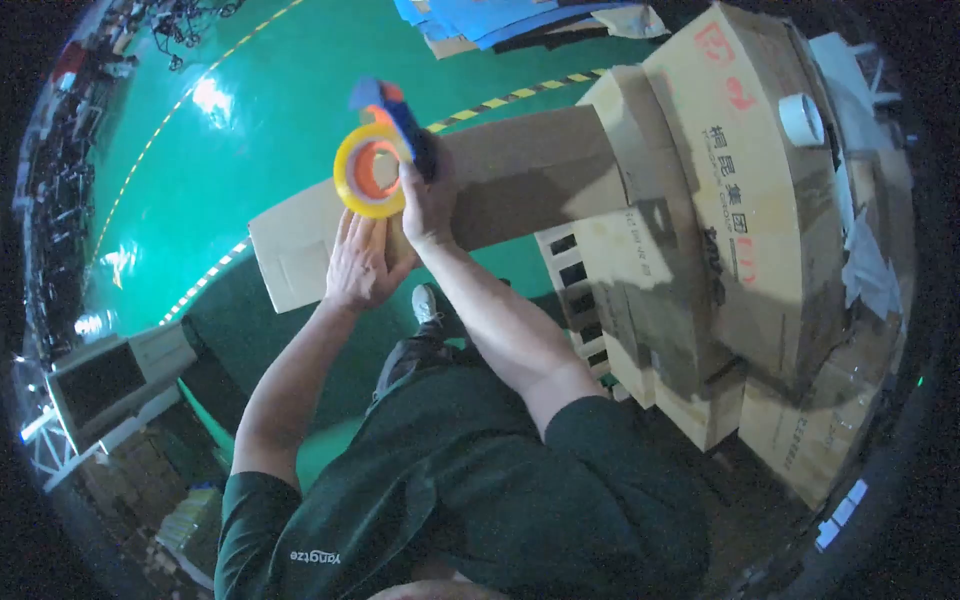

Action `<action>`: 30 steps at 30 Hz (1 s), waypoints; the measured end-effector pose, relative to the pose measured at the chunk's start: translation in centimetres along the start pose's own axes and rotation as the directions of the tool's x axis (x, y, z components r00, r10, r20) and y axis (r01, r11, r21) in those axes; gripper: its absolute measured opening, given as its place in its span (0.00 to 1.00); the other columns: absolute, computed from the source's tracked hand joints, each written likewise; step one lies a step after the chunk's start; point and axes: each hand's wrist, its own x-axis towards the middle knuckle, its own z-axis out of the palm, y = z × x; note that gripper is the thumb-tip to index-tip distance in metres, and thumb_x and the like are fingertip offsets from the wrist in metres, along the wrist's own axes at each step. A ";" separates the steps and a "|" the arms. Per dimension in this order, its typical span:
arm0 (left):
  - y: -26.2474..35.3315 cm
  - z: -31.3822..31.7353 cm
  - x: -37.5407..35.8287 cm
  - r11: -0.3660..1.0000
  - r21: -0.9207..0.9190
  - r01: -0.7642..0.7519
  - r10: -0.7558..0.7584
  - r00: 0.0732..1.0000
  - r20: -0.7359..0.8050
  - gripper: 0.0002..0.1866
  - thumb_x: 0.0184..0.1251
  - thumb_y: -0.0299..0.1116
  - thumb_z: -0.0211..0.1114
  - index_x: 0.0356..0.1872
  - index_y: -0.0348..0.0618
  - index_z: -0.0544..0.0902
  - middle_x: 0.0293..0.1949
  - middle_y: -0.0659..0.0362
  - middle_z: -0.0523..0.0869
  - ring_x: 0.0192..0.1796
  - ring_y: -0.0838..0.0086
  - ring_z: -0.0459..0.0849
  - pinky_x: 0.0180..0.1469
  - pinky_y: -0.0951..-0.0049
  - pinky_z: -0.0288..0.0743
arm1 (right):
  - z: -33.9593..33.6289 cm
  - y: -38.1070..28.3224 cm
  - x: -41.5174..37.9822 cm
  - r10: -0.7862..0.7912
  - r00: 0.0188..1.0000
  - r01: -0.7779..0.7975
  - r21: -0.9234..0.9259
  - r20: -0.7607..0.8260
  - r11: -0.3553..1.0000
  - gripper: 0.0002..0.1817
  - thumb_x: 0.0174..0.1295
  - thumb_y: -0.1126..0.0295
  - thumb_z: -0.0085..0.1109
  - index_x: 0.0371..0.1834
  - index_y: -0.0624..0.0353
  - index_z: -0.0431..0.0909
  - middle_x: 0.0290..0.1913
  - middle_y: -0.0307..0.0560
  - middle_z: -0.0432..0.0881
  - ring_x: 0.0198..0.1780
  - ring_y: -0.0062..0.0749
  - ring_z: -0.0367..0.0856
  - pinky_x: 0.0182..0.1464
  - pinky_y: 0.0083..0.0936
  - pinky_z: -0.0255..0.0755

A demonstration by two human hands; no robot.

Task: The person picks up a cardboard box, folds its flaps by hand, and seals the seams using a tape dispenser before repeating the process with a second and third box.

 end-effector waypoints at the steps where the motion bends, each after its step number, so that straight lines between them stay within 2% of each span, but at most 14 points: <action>1: 0.1 -0.1 0.0 1.000 0.000 0.001 -0.001 0.999 -0.034 0.39 0.66 0.63 0.56 0.60 0.34 0.73 0.50 0.48 0.78 0.55 0.56 0.76 0.71 0.49 0.61 | 0.7 0.4 1.0 -0.003 1.000 0.004 0.024 -0.015 1.000 0.22 0.64 0.62 0.56 0.59 0.61 0.73 0.55 0.47 0.81 0.57 0.31 0.77 0.63 0.31 0.68; 3: 0.1 -0.1 -0.7 0.995 0.031 0.092 -0.095 0.986 0.135 0.44 0.64 0.61 0.58 0.68 0.30 0.64 0.66 0.44 0.68 0.70 0.53 0.64 0.75 0.51 0.54 | 1.9 1.1 3.5 -0.075 0.995 0.067 -0.127 -0.065 0.990 0.24 0.59 0.63 0.55 0.59 0.59 0.74 0.51 0.48 0.81 0.50 0.33 0.76 0.55 0.30 0.70; 4: -0.1 -0.1 -0.7 0.992 0.042 0.116 -0.121 0.977 0.177 0.46 0.64 0.60 0.58 0.70 0.29 0.62 0.70 0.43 0.66 0.74 0.53 0.62 0.76 0.51 0.52 | 2.2 1.2 4.6 -0.093 0.993 0.080 -0.164 -0.073 0.983 0.24 0.58 0.63 0.55 0.58 0.59 0.74 0.51 0.49 0.80 0.49 0.33 0.76 0.53 0.30 0.70; 7: -0.4 0.1 -0.6 0.996 0.010 0.085 -0.086 0.989 0.119 0.44 0.60 0.55 0.61 0.67 0.26 0.65 0.70 0.42 0.67 0.73 0.53 0.63 0.75 0.52 0.54 | 1.7 0.2 6.3 -0.151 0.985 0.168 -0.290 0.078 0.942 0.26 0.53 0.61 0.60 0.58 0.51 0.74 0.47 0.40 0.82 0.46 0.26 0.77 0.51 0.25 0.70; 10: -0.4 -0.1 -0.7 0.997 0.014 0.073 -0.074 0.992 0.098 0.41 0.62 0.54 0.60 0.65 0.26 0.66 0.68 0.44 0.67 0.71 0.54 0.64 0.72 0.54 0.56 | 0.2 -2.4 5.1 -0.370 0.904 0.420 -0.607 0.214 0.675 0.31 0.49 0.62 0.69 0.61 0.53 0.78 0.56 0.45 0.83 0.54 0.36 0.81 0.57 0.32 0.74; 12: -0.6 0.4 -0.7 0.993 -0.005 0.118 -0.116 0.986 0.123 0.37 0.63 0.45 0.57 0.68 0.28 0.64 0.70 0.46 0.65 0.73 0.57 0.62 0.75 0.54 0.52 | 0.0 -3.1 3.0 -0.397 0.893 0.401 -0.781 0.215 0.479 0.30 0.50 0.52 0.71 0.59 0.44 0.79 0.40 0.52 0.82 0.39 0.46 0.81 0.40 0.39 0.76; 13: -0.4 0.7 -0.6 0.992 -0.018 0.124 -0.121 0.985 0.127 0.36 0.63 0.43 0.57 0.68 0.29 0.63 0.70 0.47 0.65 0.73 0.57 0.62 0.76 0.55 0.51 | -0.5 -3.6 1.7 -0.407 0.888 0.390 -0.821 0.216 0.416 0.30 0.51 0.50 0.71 0.58 0.41 0.79 0.36 0.54 0.82 0.35 0.48 0.80 0.36 0.41 0.76; 16: -0.6 1.2 -0.8 0.994 -0.018 0.103 -0.102 0.994 0.046 0.29 0.68 0.38 0.48 0.66 0.28 0.66 0.67 0.46 0.68 0.70 0.56 0.66 0.73 0.56 0.56 | -2.2 -4.2 -2.8 -0.416 0.840 0.509 -0.771 0.348 0.383 0.31 0.50 0.62 0.71 0.62 0.45 0.76 0.47 0.59 0.80 0.43 0.52 0.81 0.42 0.42 0.79; 19: -1.1 2.1 -1.1 0.985 0.076 0.153 -0.158 0.985 0.068 0.31 0.70 0.36 0.40 0.72 0.31 0.61 0.72 0.48 0.63 0.75 0.58 0.60 0.77 0.58 0.49 | -4.9 -5.2 -7.1 -0.544 0.754 0.569 -0.780 0.367 0.262 0.27 0.52 0.63 0.70 0.59 0.51 0.79 0.42 0.53 0.84 0.34 0.51 0.78 0.38 0.41 0.75; 22: -1.2 1.8 -0.9 0.993 0.009 0.116 -0.115 0.992 -0.059 0.28 0.74 0.38 0.41 0.68 0.28 0.66 0.69 0.44 0.67 0.71 0.53 0.65 0.73 0.56 0.55 | -9.2 -6.3 -12.5 -0.468 0.795 0.527 -0.821 0.386 0.218 0.31 0.52 0.64 0.75 0.60 0.54 0.76 0.37 0.59 0.78 0.33 0.50 0.81 0.34 0.36 0.77; 25: -1.3 1.6 -0.8 0.988 -0.023 0.152 -0.150 0.987 0.065 0.31 0.68 0.34 0.38 0.70 0.27 0.61 0.72 0.43 0.62 0.75 0.53 0.60 0.76 0.55 0.51 | -14.6 -4.9 -16.6 -0.293 0.881 0.447 -0.857 0.372 0.256 0.30 0.51 0.62 0.68 0.60 0.59 0.79 0.49 0.52 0.83 0.44 0.40 0.84 0.48 0.32 0.80; 27: -1.4 1.8 -1.0 0.985 -0.069 0.155 -0.157 0.987 -0.026 0.27 0.72 0.33 0.37 0.68 0.29 0.65 0.68 0.46 0.66 0.72 0.55 0.62 0.76 0.56 0.53 | -15.4 -6.1 -17.2 -0.298 0.903 0.417 -0.793 0.308 0.443 0.30 0.48 0.69 0.68 0.58 0.67 0.76 0.44 0.50 0.83 0.37 0.32 0.86 0.41 0.24 0.83; 28: -1.1 1.6 -1.5 0.985 -0.090 0.146 -0.150 0.988 -0.039 0.27 0.72 0.33 0.37 0.68 0.29 0.66 0.68 0.47 0.67 0.72 0.56 0.63 0.75 0.56 0.53 | -15.3 -7.5 -17.9 -0.293 0.914 0.395 -0.781 0.281 0.484 0.30 0.48 0.71 0.68 0.57 0.69 0.75 0.43 0.49 0.83 0.36 0.30 0.86 0.39 0.22 0.84; 30: -1.9 0.8 -0.7 0.981 -0.124 0.152 -0.168 0.976 -0.135 0.22 0.68 0.30 0.46 0.61 0.33 0.71 0.62 0.47 0.71 0.67 0.53 0.68 0.71 0.57 0.61 | -13.0 -10.7 -15.7 -0.115 0.984 0.175 -0.726 0.133 0.665 0.36 0.49 0.76 0.62 0.67 0.64 0.69 0.64 0.53 0.72 0.63 0.35 0.71 0.66 0.30 0.66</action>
